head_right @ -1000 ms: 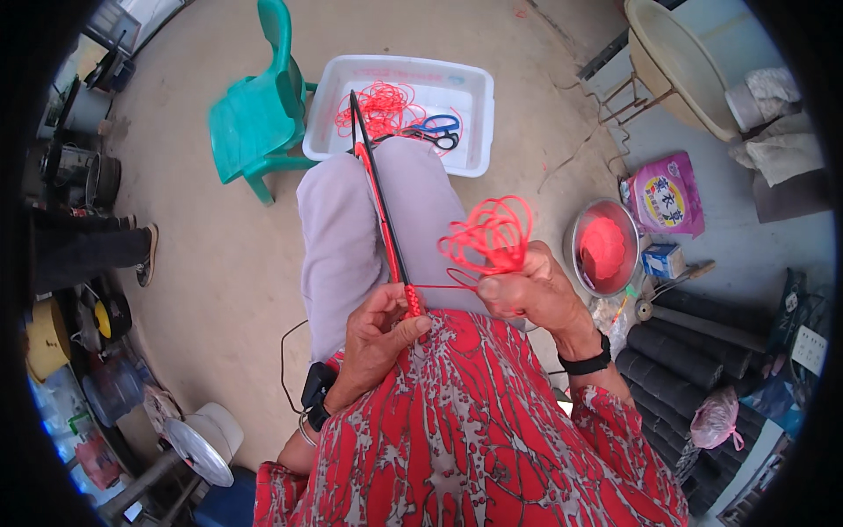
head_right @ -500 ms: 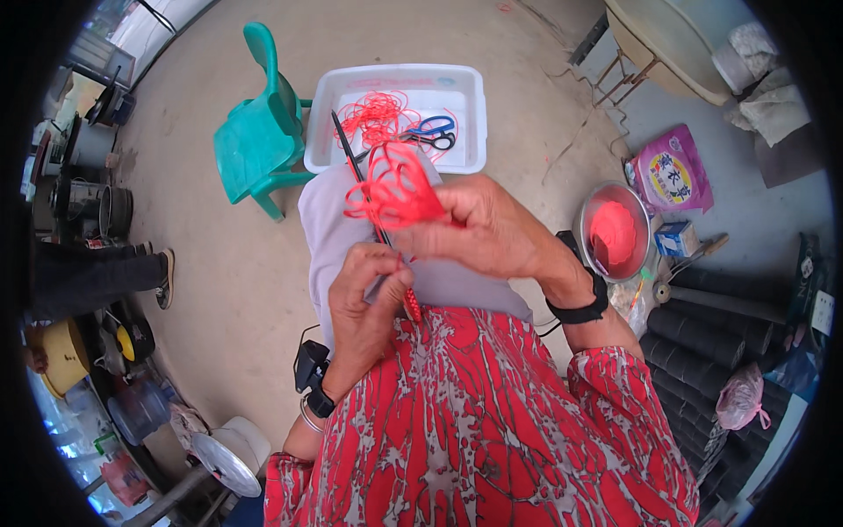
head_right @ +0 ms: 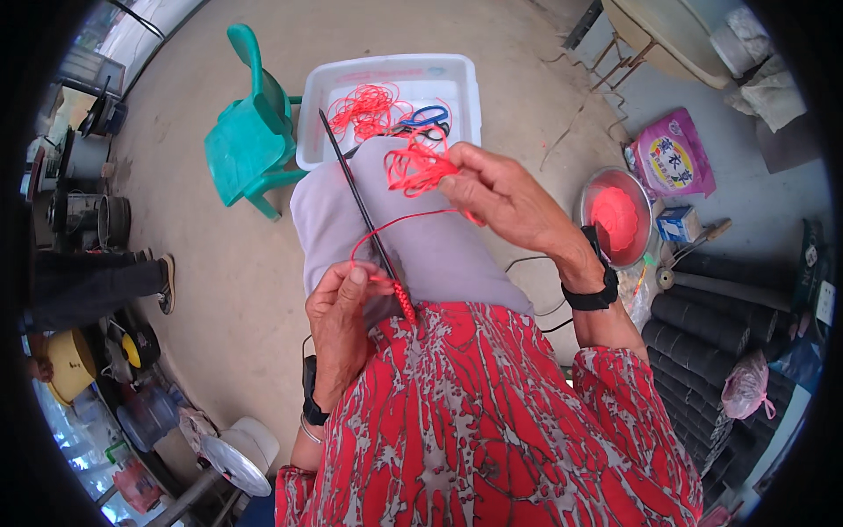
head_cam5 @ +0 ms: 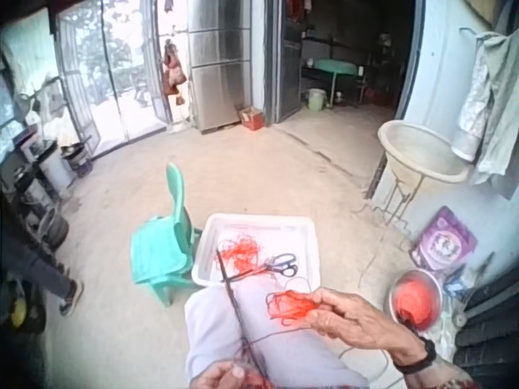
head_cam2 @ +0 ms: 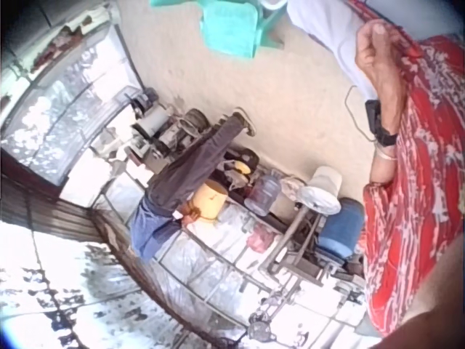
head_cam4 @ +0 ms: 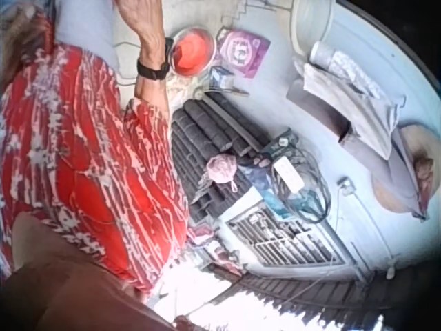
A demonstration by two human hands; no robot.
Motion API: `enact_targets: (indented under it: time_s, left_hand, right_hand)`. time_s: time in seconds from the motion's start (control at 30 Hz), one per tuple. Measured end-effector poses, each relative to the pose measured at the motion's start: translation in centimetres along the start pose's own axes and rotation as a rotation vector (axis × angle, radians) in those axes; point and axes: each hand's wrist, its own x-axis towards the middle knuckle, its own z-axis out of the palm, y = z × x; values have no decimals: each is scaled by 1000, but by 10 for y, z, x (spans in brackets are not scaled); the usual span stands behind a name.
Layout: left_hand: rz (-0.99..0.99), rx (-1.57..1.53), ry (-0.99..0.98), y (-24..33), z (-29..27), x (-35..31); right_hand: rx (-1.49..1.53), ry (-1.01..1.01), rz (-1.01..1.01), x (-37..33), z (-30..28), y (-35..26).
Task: Wrapping a red plastic cord around a black metal frame.
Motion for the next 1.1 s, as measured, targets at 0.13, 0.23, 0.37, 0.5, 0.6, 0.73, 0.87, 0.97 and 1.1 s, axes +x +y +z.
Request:
enact_targets:
  time_s: [0.13,0.23,0.37,0.5,0.6,0.73,0.87,0.97,1.1]
  left_hand:
    - [73,37,55,5,0,4]
    - [134,44,158,5,-10,8]
    - [401,190,223,22,-5,14]
    - [298,344,62,20,-11,13]
    - [169,159,47,18,-6,15]
    - [57,25,102,6,-15,17]
    - [72,-15,269,-6,-31,19]
    - [-9,7,349,-10,-31,12]
    - [-207,25,233,-19,-19,2]
  right_hand:
    - [141,174,1,5,-8,-4]
    - [-173,250,-430,21,7,-21]
    - [-582,-82,-746,31,41,-36]
    - [-658,-220,-708,39,60,-27]
    - [-582,-182,-641,45,67,-15]
    - [-523,5,-713,41,65,-13]
    - [-489,61,-724,25,52,-8]
    - [-394,-88,-615,13,56,18]
    - [-335,-135,-527,3,55,27]
